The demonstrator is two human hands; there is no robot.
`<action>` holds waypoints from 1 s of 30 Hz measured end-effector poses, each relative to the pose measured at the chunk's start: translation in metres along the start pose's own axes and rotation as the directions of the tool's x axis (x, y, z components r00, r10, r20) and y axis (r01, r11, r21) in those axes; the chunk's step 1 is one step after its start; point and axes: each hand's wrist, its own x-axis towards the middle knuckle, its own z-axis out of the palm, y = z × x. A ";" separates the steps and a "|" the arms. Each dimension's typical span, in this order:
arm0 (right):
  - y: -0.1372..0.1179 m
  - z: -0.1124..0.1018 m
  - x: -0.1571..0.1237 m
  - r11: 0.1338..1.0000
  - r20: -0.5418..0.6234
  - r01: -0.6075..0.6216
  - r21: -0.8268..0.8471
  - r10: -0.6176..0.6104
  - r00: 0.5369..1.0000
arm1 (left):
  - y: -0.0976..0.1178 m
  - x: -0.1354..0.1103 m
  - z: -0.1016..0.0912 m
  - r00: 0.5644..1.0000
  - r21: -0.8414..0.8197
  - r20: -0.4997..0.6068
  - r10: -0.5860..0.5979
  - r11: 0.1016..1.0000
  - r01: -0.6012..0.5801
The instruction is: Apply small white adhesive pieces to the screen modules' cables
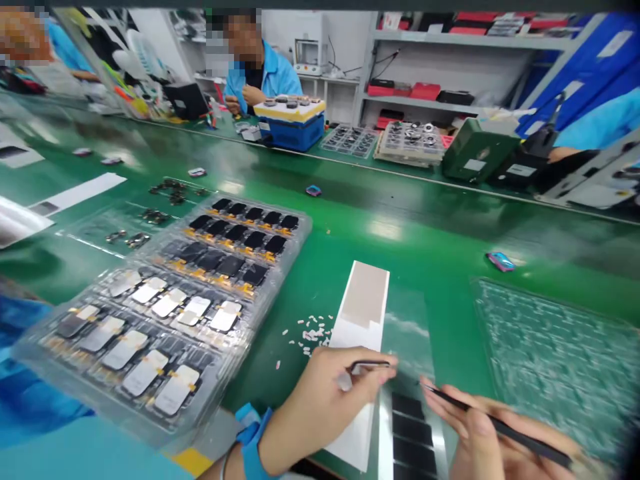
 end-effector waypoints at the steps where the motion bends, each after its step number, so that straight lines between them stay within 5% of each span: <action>1: -0.007 0.007 -0.001 0.998 0.001 0.055 0.019 -0.055 0.998 | -0.003 0.000 -0.001 0.999 -0.012 -0.033 0.017 1.000 -0.017; 12: -0.023 0.048 -0.007 0.940 0.275 0.292 0.178 -0.333 0.902 | -0.005 -0.002 -0.015 0.985 0.055 -0.034 0.170 0.984 -0.168; 22: -0.024 0.067 -0.017 0.918 0.222 0.373 0.136 -0.395 0.892 | -0.018 -0.002 -0.015 0.967 0.209 -0.054 0.248 0.950 -0.232; 26: -0.021 0.065 -0.019 0.900 0.294 0.421 0.115 -0.436 0.851 | -0.021 -0.002 -0.015 0.952 0.249 -0.028 0.305 0.924 -0.289; 30: -0.021 0.068 -0.022 0.926 0.227 0.374 0.047 -0.375 0.899 | -0.021 -0.003 -0.013 0.956 0.278 -0.035 0.290 0.922 -0.270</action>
